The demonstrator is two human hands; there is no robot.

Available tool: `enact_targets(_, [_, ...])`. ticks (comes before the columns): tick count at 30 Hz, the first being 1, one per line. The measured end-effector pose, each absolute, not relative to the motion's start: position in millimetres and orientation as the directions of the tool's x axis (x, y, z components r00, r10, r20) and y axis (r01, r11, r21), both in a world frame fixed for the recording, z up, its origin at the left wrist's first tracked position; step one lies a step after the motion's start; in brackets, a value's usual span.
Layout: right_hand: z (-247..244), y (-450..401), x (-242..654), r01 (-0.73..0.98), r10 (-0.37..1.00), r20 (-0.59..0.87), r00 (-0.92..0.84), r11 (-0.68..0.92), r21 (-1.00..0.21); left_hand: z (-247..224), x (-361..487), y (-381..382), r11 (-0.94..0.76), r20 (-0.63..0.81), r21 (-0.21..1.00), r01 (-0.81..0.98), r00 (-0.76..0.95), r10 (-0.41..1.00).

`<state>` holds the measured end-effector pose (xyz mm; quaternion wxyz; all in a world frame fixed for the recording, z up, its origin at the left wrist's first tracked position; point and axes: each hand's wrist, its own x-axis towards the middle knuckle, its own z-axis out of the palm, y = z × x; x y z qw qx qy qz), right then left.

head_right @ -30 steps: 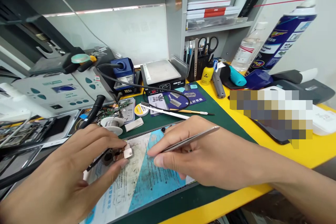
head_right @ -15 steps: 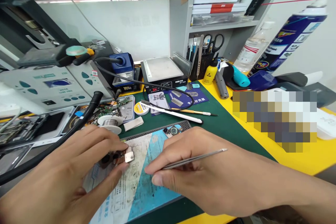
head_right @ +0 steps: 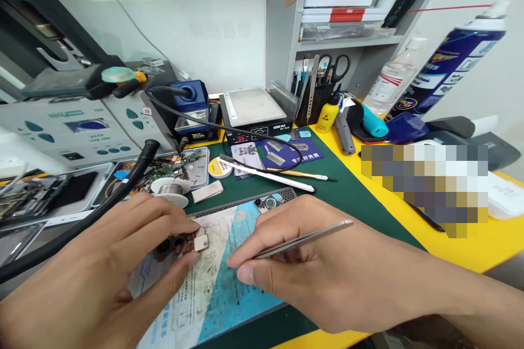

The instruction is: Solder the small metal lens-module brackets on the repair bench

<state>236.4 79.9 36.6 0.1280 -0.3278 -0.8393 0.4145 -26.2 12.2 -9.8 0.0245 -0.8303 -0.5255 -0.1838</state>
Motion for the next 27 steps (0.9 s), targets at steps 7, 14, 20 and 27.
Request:
enact_targets(7, [36.7,85.5,239.6,0.414,0.747,-0.199,-0.634,0.111,-0.903,-2.0,-25.6,13.3,-0.442,0.311,0.184,0.878,0.375,0.873])
enact_targets(14, [38.0,88.7,239.7,0.410,0.736,-0.221,-0.639,0.083,-0.909,6.8,-15.8,18.1,-0.407,0.380,0.298,0.864,0.284,0.880])
enact_targets(20, [28.6,86.5,239.1,0.401,0.752,-0.213,-0.624,0.074,-0.913,9.3,-15.4,17.4,-0.403,0.383,0.324,0.856,0.270,0.883])
enact_targets(27, [25.8,84.8,235.5,0.414,0.784,-0.151,-0.602,0.144,-0.899,5.1,-23.7,14.3,-0.431,0.267,0.226,0.874,0.370,0.890])
